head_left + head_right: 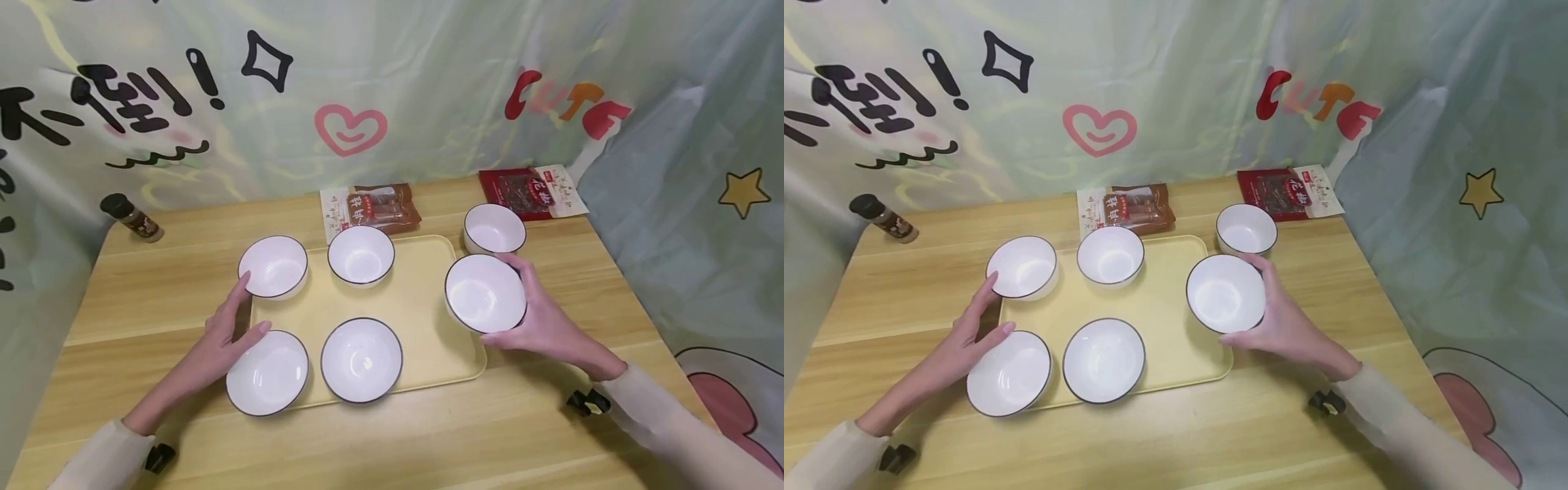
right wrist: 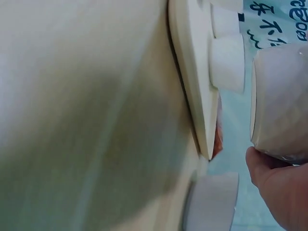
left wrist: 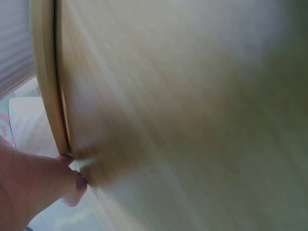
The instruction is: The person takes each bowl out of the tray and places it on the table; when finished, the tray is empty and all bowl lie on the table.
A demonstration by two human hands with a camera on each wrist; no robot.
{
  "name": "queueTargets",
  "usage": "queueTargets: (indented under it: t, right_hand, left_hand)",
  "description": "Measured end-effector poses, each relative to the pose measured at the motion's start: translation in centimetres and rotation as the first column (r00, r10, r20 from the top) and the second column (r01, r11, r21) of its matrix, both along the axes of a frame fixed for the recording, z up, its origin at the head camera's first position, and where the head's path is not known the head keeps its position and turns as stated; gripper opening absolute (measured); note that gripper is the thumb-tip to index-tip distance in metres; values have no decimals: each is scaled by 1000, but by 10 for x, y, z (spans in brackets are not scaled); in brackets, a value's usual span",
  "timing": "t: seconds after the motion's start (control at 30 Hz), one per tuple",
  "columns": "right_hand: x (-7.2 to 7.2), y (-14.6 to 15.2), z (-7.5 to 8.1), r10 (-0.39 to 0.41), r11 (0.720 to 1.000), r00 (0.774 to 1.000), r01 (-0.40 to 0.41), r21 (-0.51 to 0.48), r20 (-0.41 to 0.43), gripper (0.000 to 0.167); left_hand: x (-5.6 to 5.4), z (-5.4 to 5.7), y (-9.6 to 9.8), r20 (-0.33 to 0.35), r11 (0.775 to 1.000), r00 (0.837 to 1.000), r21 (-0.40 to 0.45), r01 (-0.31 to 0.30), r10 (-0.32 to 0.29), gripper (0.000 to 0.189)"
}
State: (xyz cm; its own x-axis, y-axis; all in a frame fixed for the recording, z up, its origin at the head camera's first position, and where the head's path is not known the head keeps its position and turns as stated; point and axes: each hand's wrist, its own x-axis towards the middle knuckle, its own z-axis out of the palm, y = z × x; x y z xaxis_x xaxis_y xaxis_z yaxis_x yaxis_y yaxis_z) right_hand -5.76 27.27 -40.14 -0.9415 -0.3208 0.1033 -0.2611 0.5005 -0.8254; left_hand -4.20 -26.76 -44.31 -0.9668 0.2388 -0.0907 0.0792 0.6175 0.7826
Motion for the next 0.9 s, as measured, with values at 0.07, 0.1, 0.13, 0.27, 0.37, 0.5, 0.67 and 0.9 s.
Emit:
queueTargets:
  t: [0.07,0.1,0.13,0.27,0.37,0.5,0.67,0.9]
  right_hand:
    - [-2,2,4,-30,1000,1000,30,9,0,132]
    - [-3,4,7,-45,999,999,45,8,2,132]
    - [-4,5,9,-58,998,998,58,0,4,131]
    - [-11,12,18,-125,992,992,125,-19,-13,127]
    - [-20,19,23,-172,985,984,170,-36,-52,125]
    - [-30,26,26,-232,972,971,228,-58,-66,126]
    - [-39,35,27,-307,951,951,303,-67,-46,126]
    - [-46,45,29,-380,923,924,377,-70,-31,121]
  left_hand:
    - [0,1,0,6,1000,1000,-4,-3,3,96]
    - [1,1,0,9,1000,1000,-6,-4,4,96]
    - [1,1,0,13,1000,1000,-7,-4,4,96]
    - [1,1,0,19,1000,1000,-9,-2,2,97]
    - [1,0,0,12,1000,1000,-10,-2,2,96]
    - [1,0,0,6,1000,1000,-9,-1,1,96]
    - [1,0,0,2,1000,1000,-6,0,0,96]
    - [0,-2,-1,6,1000,1000,-3,-1,1,96]
